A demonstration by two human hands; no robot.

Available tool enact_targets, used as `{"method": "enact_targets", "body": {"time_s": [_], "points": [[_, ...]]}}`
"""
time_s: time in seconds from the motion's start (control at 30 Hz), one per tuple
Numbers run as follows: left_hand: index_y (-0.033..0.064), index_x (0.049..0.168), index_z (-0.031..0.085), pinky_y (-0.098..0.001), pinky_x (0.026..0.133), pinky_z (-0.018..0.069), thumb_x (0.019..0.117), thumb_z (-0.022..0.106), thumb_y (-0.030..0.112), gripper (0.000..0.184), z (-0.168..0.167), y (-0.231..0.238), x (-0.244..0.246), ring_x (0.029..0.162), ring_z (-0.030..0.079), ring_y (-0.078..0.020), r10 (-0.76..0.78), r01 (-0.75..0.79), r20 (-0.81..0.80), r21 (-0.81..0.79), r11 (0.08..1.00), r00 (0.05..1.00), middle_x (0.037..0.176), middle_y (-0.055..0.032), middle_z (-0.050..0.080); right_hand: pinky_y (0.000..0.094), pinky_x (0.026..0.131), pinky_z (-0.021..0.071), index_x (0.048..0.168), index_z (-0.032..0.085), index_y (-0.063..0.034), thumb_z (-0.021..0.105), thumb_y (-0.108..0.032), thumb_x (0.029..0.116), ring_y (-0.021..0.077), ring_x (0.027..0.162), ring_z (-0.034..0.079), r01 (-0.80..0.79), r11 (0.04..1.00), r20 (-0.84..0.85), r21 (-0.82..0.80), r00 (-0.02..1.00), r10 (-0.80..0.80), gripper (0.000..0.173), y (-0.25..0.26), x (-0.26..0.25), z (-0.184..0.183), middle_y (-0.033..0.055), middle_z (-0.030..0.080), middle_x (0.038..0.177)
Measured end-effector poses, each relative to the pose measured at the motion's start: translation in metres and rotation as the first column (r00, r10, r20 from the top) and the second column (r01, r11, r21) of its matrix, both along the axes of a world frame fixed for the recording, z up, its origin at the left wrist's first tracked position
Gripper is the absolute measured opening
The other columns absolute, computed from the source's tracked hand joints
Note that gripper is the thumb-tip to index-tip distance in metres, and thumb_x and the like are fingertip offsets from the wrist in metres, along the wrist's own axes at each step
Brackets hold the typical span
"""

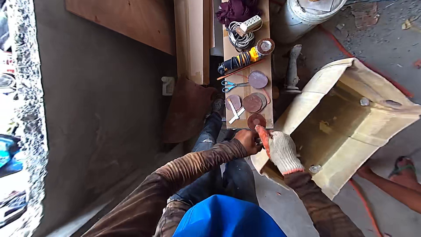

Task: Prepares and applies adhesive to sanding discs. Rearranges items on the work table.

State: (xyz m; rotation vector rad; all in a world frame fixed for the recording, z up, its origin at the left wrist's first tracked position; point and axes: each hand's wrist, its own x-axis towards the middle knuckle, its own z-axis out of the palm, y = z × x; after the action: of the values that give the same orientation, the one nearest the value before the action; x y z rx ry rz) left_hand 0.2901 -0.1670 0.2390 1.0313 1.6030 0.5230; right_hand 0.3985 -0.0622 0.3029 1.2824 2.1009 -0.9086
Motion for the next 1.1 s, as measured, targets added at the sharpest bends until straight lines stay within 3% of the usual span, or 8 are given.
{"method": "enact_targets", "body": {"time_s": [0.13,0.27,0.4,0.5,0.67,0.8,0.97,1.1], "points": [[-0.0054,0.100,0.072,-0.0464,0.087,0.0572,0.0786,0.082,0.017,0.033,-0.011,-0.004,-0.014,0.090,0.071,-0.0239,0.018,-0.060,0.241,0.166,0.984,0.970,0.094,-0.0168,0.074,0.0618,0.080,0.0548,0.112,0.073,-0.0054,0.061,-0.043,0.0970,0.0411,0.102,0.069,-0.353,0.912,-0.074,0.208,0.924,0.375,0.042,0.001,0.002,0.001,0.0206,0.071,0.111],[0.0004,0.080,0.070,-0.0231,0.054,0.0496,0.0766,0.083,0.006,0.015,-0.010,-0.003,-0.035,0.059,0.063,-0.0028,-0.286,0.130,0.622,0.285,0.950,0.729,0.070,-0.0015,0.070,0.0556,0.070,0.0570,0.085,0.069,-0.0060,0.045,-0.066,0.0953,0.0380,0.086,0.072,-0.441,0.668,-0.391,0.599,0.567,0.725,0.066,0.005,0.025,-0.012,0.0173,0.073,0.091],[-0.0035,0.101,0.072,-0.0561,0.086,0.0553,0.0829,0.078,0.026,0.035,0.002,0.008,-0.035,0.092,0.071,-0.0317,-0.147,0.145,0.111,0.024,0.989,0.983,0.094,-0.0193,0.073,0.0605,0.077,0.0551,0.095,0.073,-0.0040,0.044,-0.058,0.1029,0.0366,0.090,0.071,-0.242,0.970,-0.053,0.031,0.969,0.243,0.061,0.002,0.002,0.001,0.0179,0.072,0.092],[-0.0036,0.097,0.072,-0.0473,0.085,0.0570,0.0779,0.084,0.021,0.033,-0.005,0.006,-0.031,0.088,0.071,-0.0233,-0.046,0.029,0.245,0.071,0.997,0.968,0.092,-0.0153,0.073,0.0608,0.084,0.0546,0.108,0.074,-0.0071,0.056,-0.054,0.0982,0.0368,0.100,0.070,-0.240,0.967,-0.092,0.083,0.965,0.248,0.051,0.007,-0.003,-0.001,0.0171,0.073,0.106],[0.0012,0.087,0.065,-0.0250,0.043,0.0484,0.0777,0.078,0.003,0.016,-0.018,-0.004,-0.046,0.047,0.059,-0.0074,-0.234,0.238,0.793,0.116,0.964,0.562,0.064,-0.0021,0.065,0.0535,0.073,0.0577,0.085,0.069,-0.0095,0.041,-0.070,0.0957,0.0345,0.087,0.072,-0.448,0.690,-0.507,0.569,0.469,0.723,0.068,0.009,0.011,-0.016,0.0144,0.073,0.088],[0.0059,0.085,0.065,-0.0241,0.038,0.0469,0.0762,0.078,0.006,0.015,-0.026,-0.011,-0.045,0.042,0.057,-0.0069,-0.180,0.278,0.917,0.080,0.957,0.357,0.059,0.0005,0.064,0.0489,0.064,0.0547,0.076,0.065,-0.0096,0.042,-0.060,0.0992,0.0307,0.073,0.069,-0.399,0.721,-0.546,0.566,0.474,0.691,0.060,0.004,0.004,-0.023,0.0112,0.068,0.075],[-0.0019,0.099,0.070,-0.0285,0.071,0.0560,0.0782,0.082,0.008,0.026,-0.013,0.009,-0.052,0.074,0.066,-0.0067,-0.061,0.082,0.501,-0.019,0.996,0.863,0.084,-0.0049,0.071,0.0541,0.064,0.0554,0.079,0.071,-0.0057,0.047,-0.039,0.0973,0.0333,0.076,0.072,-0.245,0.868,-0.416,0.432,0.800,0.432,0.045,0.000,-0.007,-0.048,0.0138,0.072,0.080],[-0.0032,0.091,0.072,-0.0511,0.078,0.0542,0.0811,0.078,0.024,0.029,-0.027,0.010,-0.050,0.083,0.069,-0.0263,-0.084,0.084,0.185,0.007,0.996,0.979,0.086,-0.0161,0.072,0.0538,0.064,0.0547,0.079,0.071,-0.0057,0.046,-0.037,0.0968,0.0336,0.075,0.071,-0.213,0.879,-0.422,0.427,0.812,0.402,0.044,0.003,-0.012,-0.066,0.0141,0.071,0.078]]}}
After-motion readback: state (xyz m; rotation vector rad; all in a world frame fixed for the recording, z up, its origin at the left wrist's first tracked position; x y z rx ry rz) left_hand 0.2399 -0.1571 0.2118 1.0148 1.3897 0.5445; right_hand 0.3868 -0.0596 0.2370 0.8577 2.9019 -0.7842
